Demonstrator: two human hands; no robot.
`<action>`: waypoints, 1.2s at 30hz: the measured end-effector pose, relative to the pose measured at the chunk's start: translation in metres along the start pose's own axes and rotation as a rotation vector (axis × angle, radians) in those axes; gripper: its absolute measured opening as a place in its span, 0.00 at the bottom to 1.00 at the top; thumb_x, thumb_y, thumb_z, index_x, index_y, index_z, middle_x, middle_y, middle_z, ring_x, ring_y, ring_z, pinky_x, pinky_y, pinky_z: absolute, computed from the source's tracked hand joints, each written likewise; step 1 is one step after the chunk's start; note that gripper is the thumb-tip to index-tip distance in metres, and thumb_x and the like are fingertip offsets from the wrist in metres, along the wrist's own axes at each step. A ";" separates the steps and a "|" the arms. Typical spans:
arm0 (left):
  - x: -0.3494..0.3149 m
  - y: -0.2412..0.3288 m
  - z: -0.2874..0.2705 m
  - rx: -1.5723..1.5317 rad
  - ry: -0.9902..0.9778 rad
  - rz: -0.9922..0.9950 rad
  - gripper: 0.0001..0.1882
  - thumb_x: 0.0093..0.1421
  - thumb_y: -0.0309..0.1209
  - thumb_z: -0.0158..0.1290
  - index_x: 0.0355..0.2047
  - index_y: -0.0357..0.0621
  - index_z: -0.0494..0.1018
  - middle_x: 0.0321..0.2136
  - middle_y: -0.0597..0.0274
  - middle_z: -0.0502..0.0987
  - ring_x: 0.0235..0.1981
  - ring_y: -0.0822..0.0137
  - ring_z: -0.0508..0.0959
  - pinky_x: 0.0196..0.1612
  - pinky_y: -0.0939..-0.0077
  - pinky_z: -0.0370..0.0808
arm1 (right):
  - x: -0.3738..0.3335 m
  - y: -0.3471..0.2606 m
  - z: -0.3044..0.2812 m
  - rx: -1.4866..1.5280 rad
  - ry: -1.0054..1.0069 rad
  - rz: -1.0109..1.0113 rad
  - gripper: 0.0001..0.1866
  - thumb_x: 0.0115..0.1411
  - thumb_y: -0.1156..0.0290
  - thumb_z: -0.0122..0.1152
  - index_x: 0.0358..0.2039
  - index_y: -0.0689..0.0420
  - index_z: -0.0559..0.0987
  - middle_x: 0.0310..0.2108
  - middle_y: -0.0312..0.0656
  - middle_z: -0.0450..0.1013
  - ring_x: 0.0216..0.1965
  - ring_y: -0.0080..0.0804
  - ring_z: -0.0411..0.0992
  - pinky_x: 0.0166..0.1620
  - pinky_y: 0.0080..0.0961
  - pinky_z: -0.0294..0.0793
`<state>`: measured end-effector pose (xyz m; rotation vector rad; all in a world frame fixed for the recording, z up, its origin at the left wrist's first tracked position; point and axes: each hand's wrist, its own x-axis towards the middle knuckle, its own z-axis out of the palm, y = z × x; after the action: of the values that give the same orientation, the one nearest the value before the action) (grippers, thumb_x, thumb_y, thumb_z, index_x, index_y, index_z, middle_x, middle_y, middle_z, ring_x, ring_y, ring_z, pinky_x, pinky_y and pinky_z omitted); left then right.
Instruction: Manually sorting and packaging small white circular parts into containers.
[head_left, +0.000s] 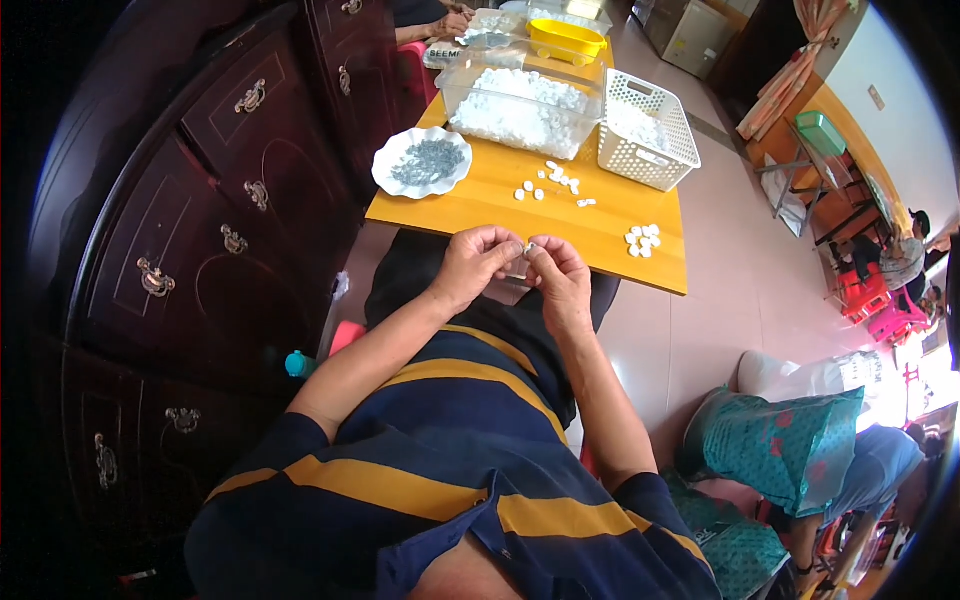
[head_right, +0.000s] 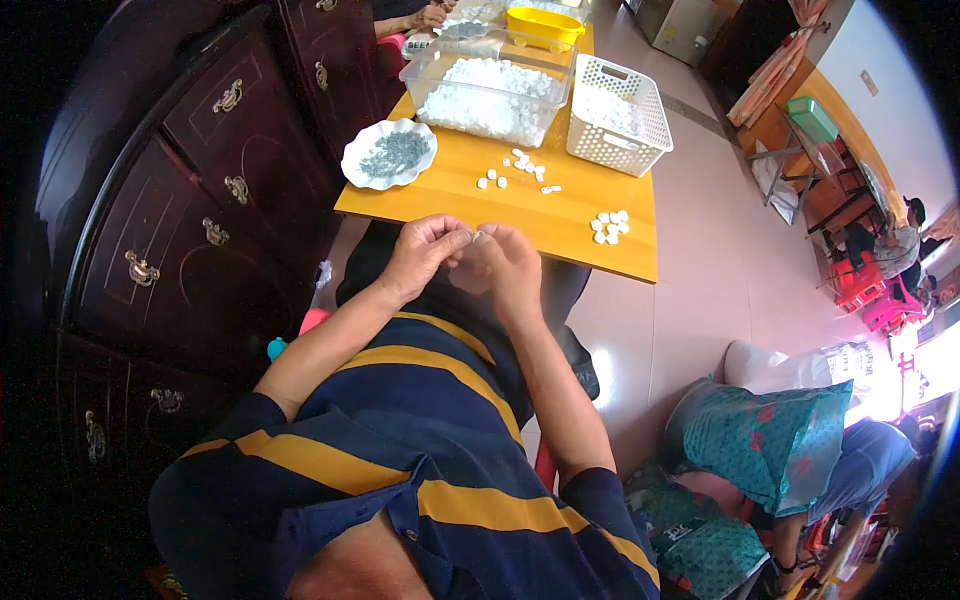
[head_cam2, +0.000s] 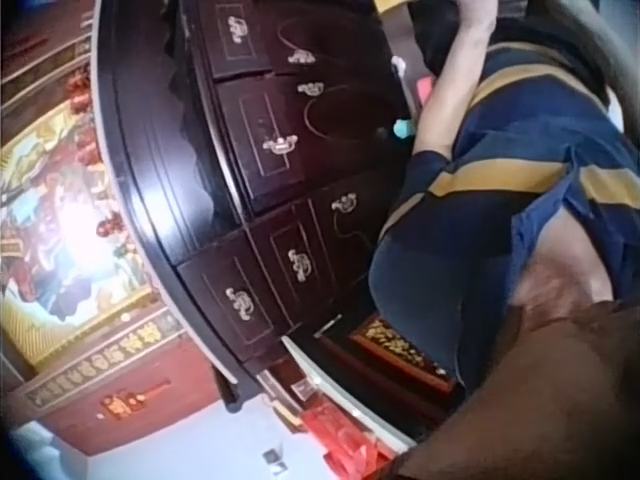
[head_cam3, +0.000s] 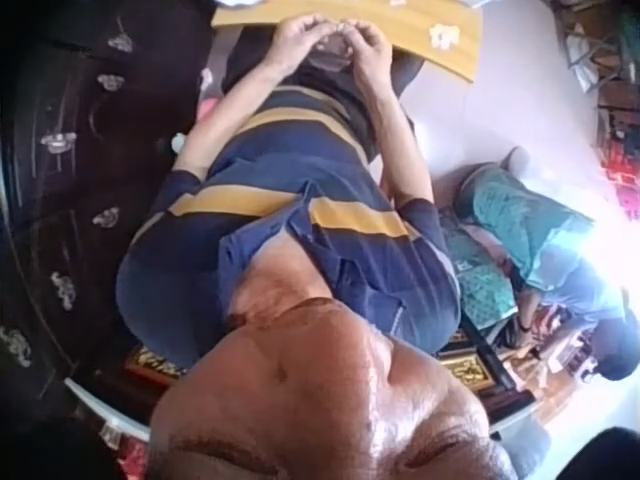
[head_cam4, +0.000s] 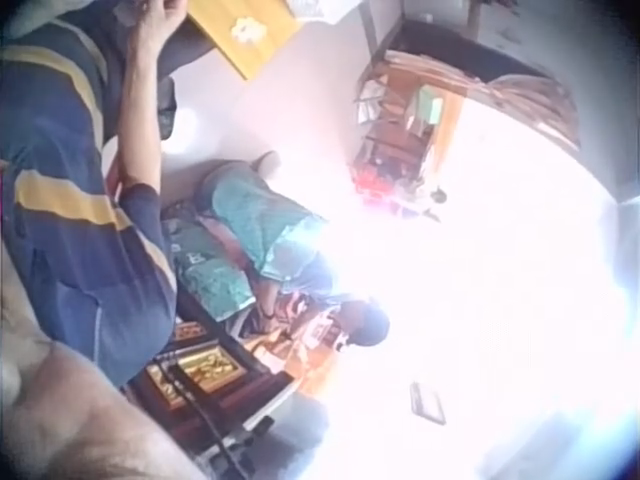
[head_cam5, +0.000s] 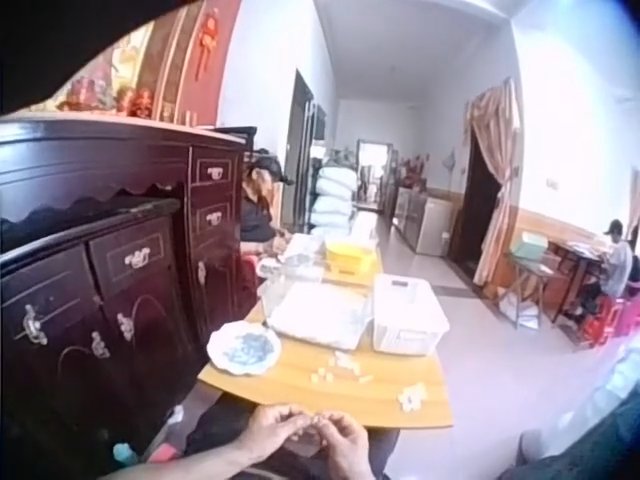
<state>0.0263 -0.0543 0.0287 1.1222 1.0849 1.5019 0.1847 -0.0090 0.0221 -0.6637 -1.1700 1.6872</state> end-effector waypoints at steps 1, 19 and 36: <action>0.000 0.001 0.000 0.000 0.002 -0.004 0.07 0.67 0.32 0.58 0.37 0.41 0.79 0.27 0.72 0.77 0.27 0.82 0.74 0.32 0.86 0.73 | -0.001 0.000 0.001 -0.019 0.001 -0.020 0.09 0.66 0.72 0.62 0.44 0.61 0.79 0.33 0.32 0.76 0.31 0.18 0.71 0.36 0.16 0.70; -0.001 -0.002 -0.003 0.147 0.028 0.077 0.07 0.67 0.28 0.57 0.34 0.37 0.79 0.25 0.72 0.77 0.25 0.83 0.72 0.29 0.85 0.71 | -0.002 0.000 0.000 -0.159 0.034 -0.063 0.07 0.65 0.75 0.66 0.42 0.61 0.82 0.32 0.32 0.77 0.29 0.17 0.69 0.33 0.15 0.70; 0.004 -0.004 -0.004 0.499 0.049 0.267 0.05 0.65 0.26 0.58 0.33 0.36 0.78 0.23 0.74 0.76 0.24 0.83 0.72 0.28 0.84 0.71 | 0.007 0.021 -0.008 -0.514 0.118 -0.235 0.08 0.62 0.73 0.65 0.39 0.63 0.83 0.34 0.40 0.81 0.35 0.24 0.77 0.42 0.21 0.76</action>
<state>0.0225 -0.0506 0.0243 1.6321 1.4368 1.5066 0.1802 -0.0018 0.0007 -0.8839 -1.5453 1.1387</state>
